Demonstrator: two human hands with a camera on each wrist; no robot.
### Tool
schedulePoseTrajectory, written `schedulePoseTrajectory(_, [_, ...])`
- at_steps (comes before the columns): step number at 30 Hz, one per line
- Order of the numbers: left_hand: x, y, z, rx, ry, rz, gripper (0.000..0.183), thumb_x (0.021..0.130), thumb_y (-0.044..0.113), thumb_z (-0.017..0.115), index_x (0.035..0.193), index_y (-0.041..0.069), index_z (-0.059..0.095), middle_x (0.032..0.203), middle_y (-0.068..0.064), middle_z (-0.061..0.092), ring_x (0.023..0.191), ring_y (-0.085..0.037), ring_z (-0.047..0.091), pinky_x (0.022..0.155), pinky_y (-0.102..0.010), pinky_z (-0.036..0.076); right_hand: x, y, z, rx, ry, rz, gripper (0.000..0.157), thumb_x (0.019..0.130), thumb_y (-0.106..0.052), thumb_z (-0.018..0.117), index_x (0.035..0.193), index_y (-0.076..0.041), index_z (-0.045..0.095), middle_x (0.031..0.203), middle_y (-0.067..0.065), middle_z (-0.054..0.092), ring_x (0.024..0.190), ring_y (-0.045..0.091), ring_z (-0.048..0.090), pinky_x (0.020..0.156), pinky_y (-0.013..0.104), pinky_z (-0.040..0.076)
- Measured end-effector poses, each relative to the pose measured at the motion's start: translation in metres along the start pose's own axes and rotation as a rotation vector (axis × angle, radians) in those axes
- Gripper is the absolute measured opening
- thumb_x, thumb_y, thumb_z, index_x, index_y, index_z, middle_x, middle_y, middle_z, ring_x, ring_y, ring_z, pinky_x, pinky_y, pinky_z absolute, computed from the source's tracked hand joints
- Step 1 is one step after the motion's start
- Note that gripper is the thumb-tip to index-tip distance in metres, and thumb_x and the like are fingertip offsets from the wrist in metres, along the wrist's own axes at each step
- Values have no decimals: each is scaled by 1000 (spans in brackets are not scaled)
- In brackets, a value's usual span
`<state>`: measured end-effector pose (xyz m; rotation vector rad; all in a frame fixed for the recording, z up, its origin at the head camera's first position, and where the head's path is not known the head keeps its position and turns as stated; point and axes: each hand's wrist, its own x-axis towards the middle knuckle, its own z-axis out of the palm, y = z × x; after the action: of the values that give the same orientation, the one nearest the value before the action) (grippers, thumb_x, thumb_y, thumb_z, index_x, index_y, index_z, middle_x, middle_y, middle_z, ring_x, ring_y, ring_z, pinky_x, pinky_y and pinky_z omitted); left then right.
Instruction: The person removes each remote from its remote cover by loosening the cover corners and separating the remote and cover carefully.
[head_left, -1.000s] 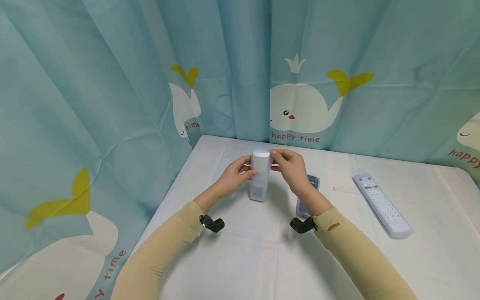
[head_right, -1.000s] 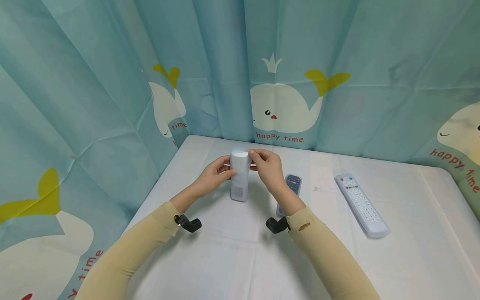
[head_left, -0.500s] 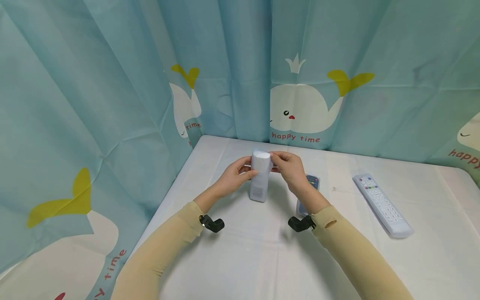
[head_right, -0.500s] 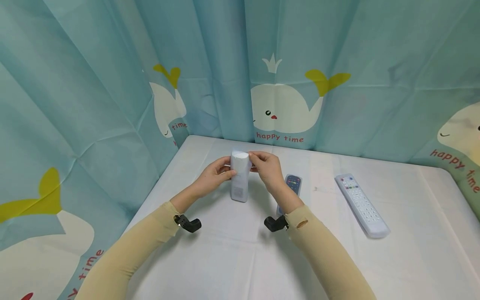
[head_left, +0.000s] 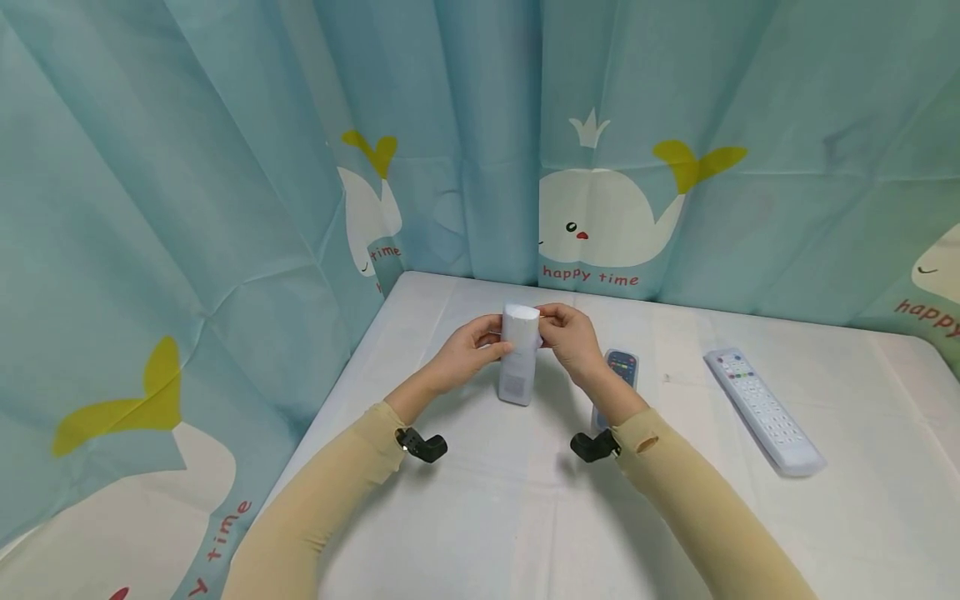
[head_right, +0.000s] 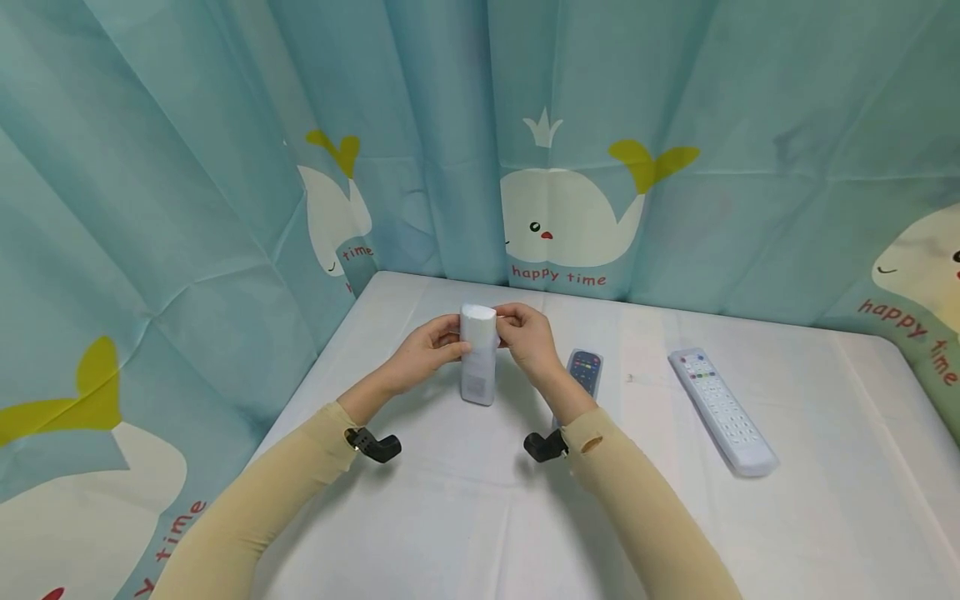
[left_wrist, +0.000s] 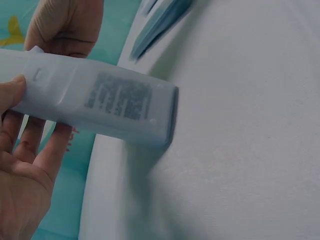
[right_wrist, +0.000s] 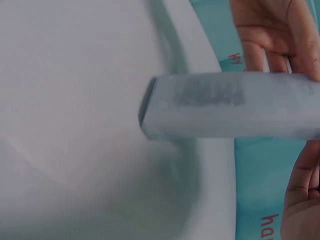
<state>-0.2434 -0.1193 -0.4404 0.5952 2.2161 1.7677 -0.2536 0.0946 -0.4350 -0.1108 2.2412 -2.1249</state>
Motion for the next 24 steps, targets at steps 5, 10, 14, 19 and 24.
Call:
schedulePoseTrajectory(5, [1, 0, -2, -14, -24, 13, 50, 104, 16, 63, 149, 2, 47, 141, -15, 55, 124, -28, 58, 98, -40, 53, 6, 6, 1, 23, -22, 2, 18, 100, 0, 57, 117, 5, 58, 81, -1, 67, 72, 11, 62, 67, 23, 54])
schedulePoseTrajectory(10, [2, -1, -3, -20, -22, 16, 49, 104, 16, 63, 148, 3, 48, 140, -14, 56, 122, -27, 59, 97, -39, 53, 9, 8, 1, 52, -56, 31, 17, 101, -3, 58, 117, 5, 59, 83, -1, 66, 73, 11, 63, 67, 24, 55])
schedulePoseTrajectory(14, [1, -2, -3, -17, -10, 12, 50, 104, 17, 63, 149, 3, 47, 141, -14, 55, 121, -27, 59, 96, -39, 54, 9, 5, -2, 13, -65, 48, 24, 102, -10, 63, 120, 6, 63, 96, 4, 67, 82, 15, 64, 73, 26, 56])
schedulePoseTrajectory(19, [2, -4, -2, -37, 1, -4, 53, 104, 18, 63, 151, 5, 45, 142, -14, 53, 123, -27, 58, 97, -39, 53, 9, -5, -12, -80, -87, 34, 31, 100, -14, 67, 123, 5, 68, 116, 13, 69, 94, 20, 64, 90, 39, 55])
schedulePoseTrajectory(24, [3, -6, -2, -38, 12, -11, 54, 103, 18, 64, 152, 5, 44, 142, -14, 53, 125, -27, 57, 98, -39, 53, 5, -17, -19, -148, -117, -32, 30, 99, -15, 66, 125, 0, 71, 121, 13, 70, 99, 23, 66, 95, 45, 54])
